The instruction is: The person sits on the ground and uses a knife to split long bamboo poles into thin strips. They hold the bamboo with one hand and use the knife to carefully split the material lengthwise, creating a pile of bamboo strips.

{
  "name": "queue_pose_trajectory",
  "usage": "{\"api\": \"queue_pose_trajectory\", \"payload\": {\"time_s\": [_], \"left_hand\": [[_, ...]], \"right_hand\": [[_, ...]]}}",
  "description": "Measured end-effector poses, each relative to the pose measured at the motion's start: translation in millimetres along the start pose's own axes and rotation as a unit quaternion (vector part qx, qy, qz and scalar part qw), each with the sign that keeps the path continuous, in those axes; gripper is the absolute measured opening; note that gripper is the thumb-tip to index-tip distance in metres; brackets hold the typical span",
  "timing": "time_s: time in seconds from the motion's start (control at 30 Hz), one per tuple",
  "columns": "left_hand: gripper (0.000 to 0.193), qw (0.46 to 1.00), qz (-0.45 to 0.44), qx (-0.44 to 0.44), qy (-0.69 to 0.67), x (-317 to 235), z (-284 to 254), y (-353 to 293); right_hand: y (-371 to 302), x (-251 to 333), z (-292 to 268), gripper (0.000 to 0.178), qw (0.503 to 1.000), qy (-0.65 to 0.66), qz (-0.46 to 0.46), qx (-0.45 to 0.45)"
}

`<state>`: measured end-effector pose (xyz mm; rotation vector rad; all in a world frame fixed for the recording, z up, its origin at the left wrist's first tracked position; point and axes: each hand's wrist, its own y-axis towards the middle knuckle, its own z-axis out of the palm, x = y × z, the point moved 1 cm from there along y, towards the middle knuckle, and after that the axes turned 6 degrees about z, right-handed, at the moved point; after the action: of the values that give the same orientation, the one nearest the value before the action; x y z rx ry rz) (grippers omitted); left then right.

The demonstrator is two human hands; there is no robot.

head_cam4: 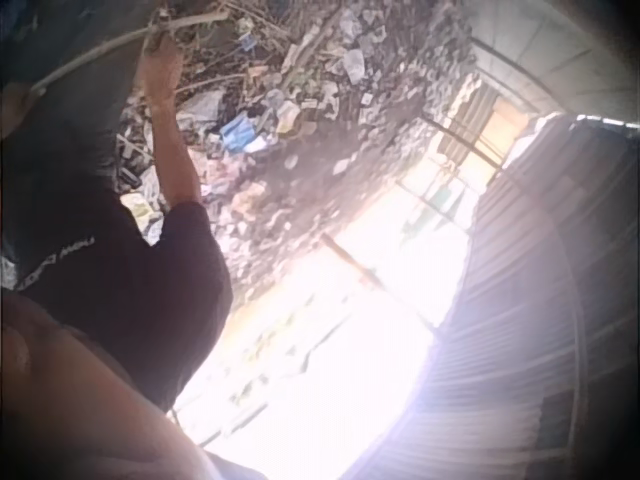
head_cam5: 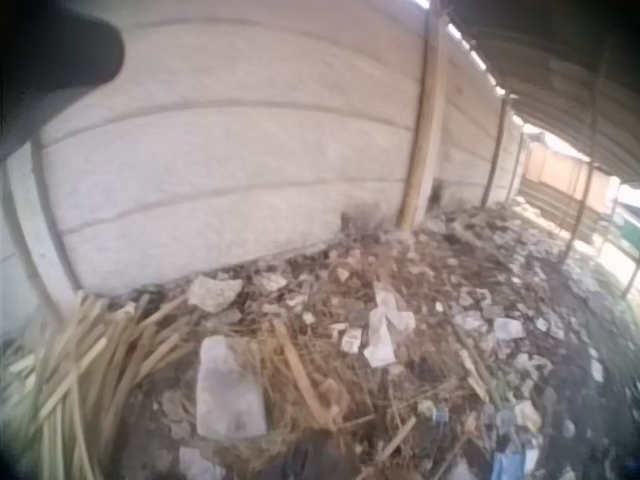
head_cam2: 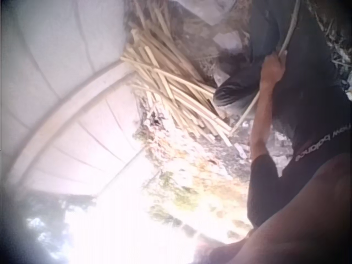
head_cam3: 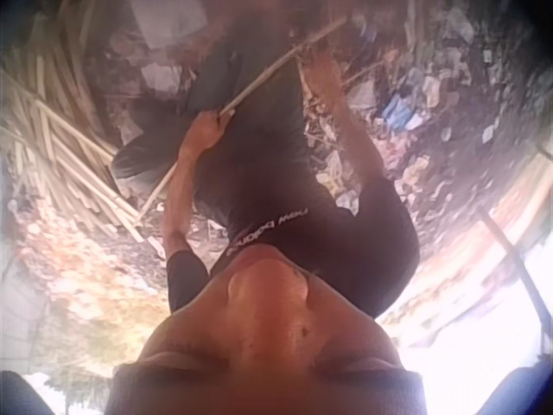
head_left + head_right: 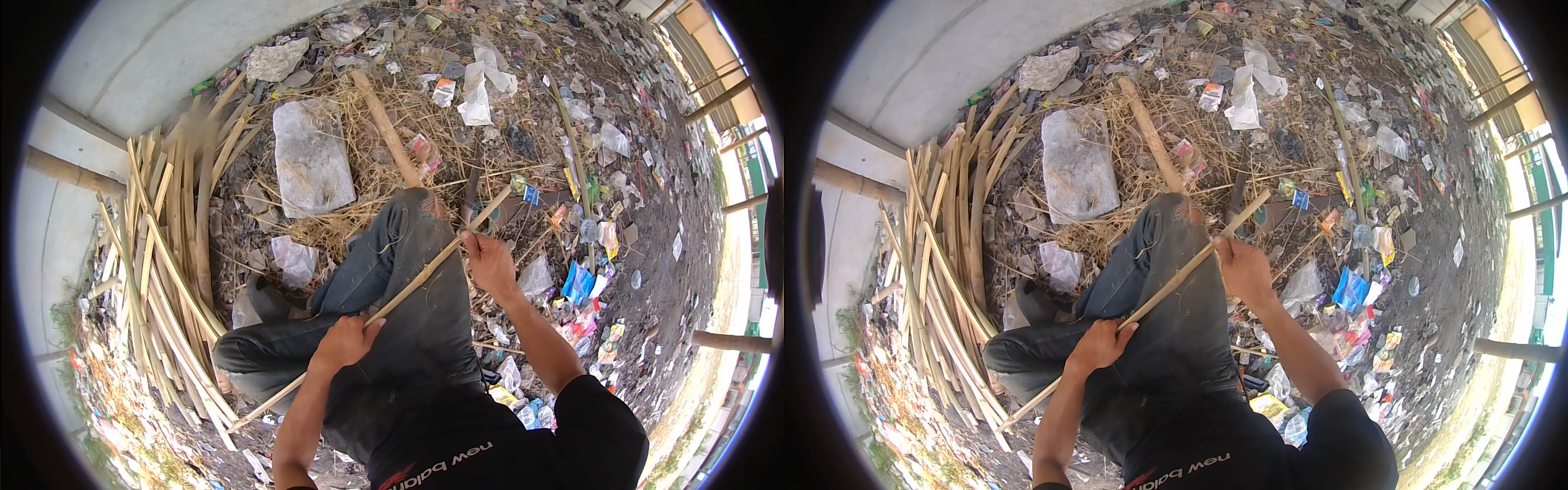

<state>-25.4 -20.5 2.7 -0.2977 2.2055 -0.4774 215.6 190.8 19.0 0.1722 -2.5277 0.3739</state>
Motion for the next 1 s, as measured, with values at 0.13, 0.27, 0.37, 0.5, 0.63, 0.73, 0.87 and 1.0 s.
{"api": "queue_pose_trajectory", "payload": {"time_s": [0.13,0.27,0.37,0.5,0.63,0.73,0.87,1.0], "left_hand": [[0.051,1.000,0.001,-0.001,0.011,9,5,-3],[0.052,1.000,-0.014,0.009,0.006,2,1,-2],[0.052,0.999,-0.023,0.031,-0.006,-2,-4,0],[0.050,1.000,-0.004,-0.009,0.006,-9,-4,-7],[0.049,0.999,-0.007,-0.016,0.039,-16,-5,-8],[0.048,0.998,-0.008,-0.024,0.065,-19,-3,-10],[0.043,0.997,-0.017,-0.010,0.078,-18,-2,-10],[0.043,0.997,-0.003,-0.015,0.075,-16,0,-11]], "right_hand": [[-28,7,20,0.048,0.998,-0.025,-0.049,0.032],[-8,3,7,0.046,1.000,-0.012,-0.021,0.016],[-39,13,25,0.045,0.996,0.038,-0.065,0.049],[-44,16,22,0.044,0.995,-0.005,-0.048,0.087],[-33,13,17,0.052,0.988,0.047,-0.033,0.140],[-26,14,14,0.058,0.981,0.064,-0.001,0.181],[-15,14,8,0.069,0.948,0.114,0.083,0.285],[-9,7,6,0.065,0.918,0.149,-0.043,0.366]]}}
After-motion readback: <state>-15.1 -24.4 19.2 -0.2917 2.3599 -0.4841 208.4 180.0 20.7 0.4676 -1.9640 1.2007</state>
